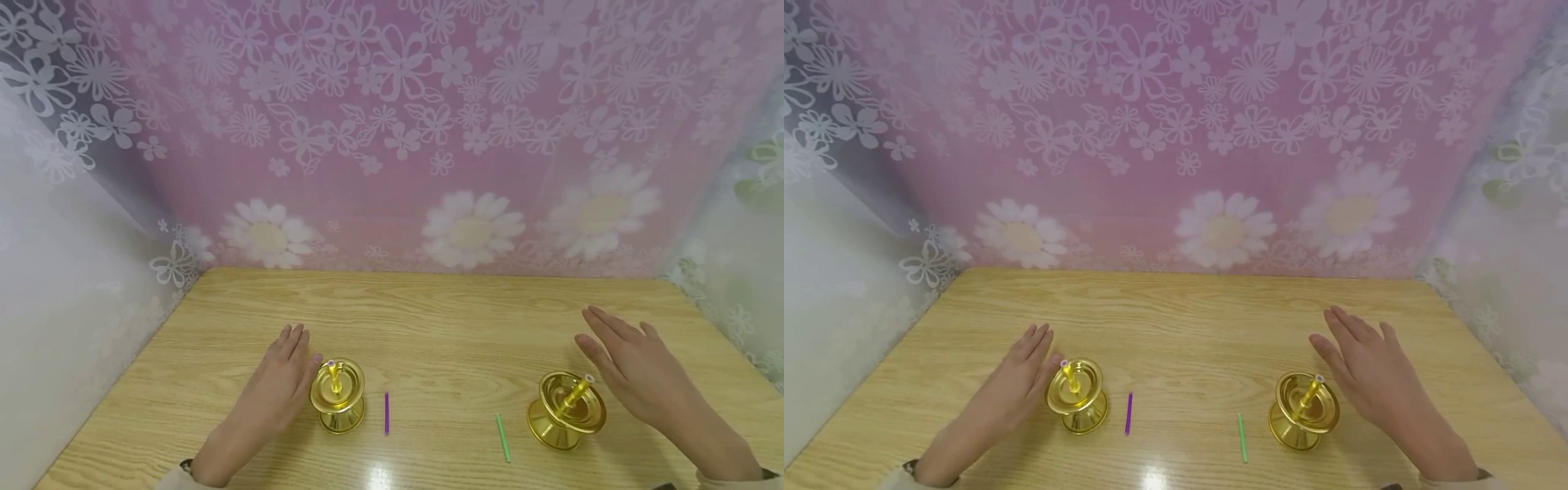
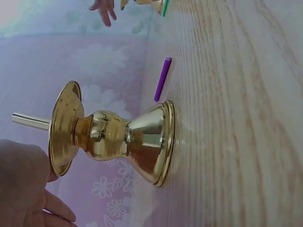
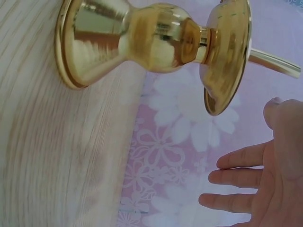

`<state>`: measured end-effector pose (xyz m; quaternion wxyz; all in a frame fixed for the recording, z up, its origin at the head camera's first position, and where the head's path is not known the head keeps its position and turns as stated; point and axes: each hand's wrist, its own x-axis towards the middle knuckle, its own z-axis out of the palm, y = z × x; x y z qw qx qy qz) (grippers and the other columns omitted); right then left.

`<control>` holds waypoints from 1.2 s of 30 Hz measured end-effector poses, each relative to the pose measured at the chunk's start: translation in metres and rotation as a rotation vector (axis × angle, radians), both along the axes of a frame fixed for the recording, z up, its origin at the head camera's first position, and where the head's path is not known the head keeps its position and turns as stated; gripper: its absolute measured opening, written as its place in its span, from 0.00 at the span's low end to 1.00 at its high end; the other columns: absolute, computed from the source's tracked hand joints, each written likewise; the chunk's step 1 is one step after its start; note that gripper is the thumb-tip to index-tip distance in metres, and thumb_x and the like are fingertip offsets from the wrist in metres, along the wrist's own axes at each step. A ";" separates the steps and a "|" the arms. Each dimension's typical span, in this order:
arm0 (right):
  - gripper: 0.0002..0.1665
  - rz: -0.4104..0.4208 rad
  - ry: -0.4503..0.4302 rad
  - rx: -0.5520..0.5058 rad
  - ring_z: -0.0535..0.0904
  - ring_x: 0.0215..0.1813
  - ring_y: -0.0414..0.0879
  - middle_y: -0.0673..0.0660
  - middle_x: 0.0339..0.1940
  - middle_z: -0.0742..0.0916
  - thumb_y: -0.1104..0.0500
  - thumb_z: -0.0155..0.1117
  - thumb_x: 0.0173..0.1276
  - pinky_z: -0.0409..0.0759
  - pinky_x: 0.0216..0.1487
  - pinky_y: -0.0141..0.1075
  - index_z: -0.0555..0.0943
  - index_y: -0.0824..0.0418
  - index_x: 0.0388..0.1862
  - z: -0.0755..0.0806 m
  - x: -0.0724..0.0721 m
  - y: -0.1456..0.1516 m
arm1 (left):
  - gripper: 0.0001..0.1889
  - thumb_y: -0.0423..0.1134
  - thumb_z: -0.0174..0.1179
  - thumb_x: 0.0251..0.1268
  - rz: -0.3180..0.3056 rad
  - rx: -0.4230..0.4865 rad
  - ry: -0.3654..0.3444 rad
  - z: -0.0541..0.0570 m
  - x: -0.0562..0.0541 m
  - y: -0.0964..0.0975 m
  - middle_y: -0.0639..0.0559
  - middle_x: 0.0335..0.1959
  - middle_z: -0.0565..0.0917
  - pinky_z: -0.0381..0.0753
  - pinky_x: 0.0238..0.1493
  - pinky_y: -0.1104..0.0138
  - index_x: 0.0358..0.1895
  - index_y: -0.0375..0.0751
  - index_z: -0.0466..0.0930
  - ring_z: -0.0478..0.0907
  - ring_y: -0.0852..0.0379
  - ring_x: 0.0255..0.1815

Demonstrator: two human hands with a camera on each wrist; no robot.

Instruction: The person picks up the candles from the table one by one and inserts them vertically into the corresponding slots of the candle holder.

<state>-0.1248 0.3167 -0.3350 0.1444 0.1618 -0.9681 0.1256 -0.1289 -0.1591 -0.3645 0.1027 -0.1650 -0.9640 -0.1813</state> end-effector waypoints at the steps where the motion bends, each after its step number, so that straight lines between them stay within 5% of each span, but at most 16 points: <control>1: 0.31 0.002 0.004 0.000 0.66 0.63 0.73 0.75 0.67 0.69 0.52 0.42 0.80 0.42 0.68 0.69 0.63 0.74 0.70 0.000 0.000 -0.001 | 0.31 0.47 0.40 0.79 0.001 -0.003 0.003 0.000 0.000 0.000 0.26 0.69 0.61 0.54 0.70 0.43 0.67 0.19 0.61 0.53 0.31 0.72; 36: 0.31 0.038 0.005 -0.005 0.65 0.64 0.73 0.75 0.67 0.69 0.52 0.42 0.80 0.45 0.67 0.69 0.64 0.76 0.69 0.011 -0.002 -0.016 | 0.32 0.48 0.40 0.79 0.030 -0.088 0.020 0.000 0.001 0.002 0.27 0.71 0.56 0.47 0.72 0.43 0.68 0.19 0.59 0.45 0.34 0.75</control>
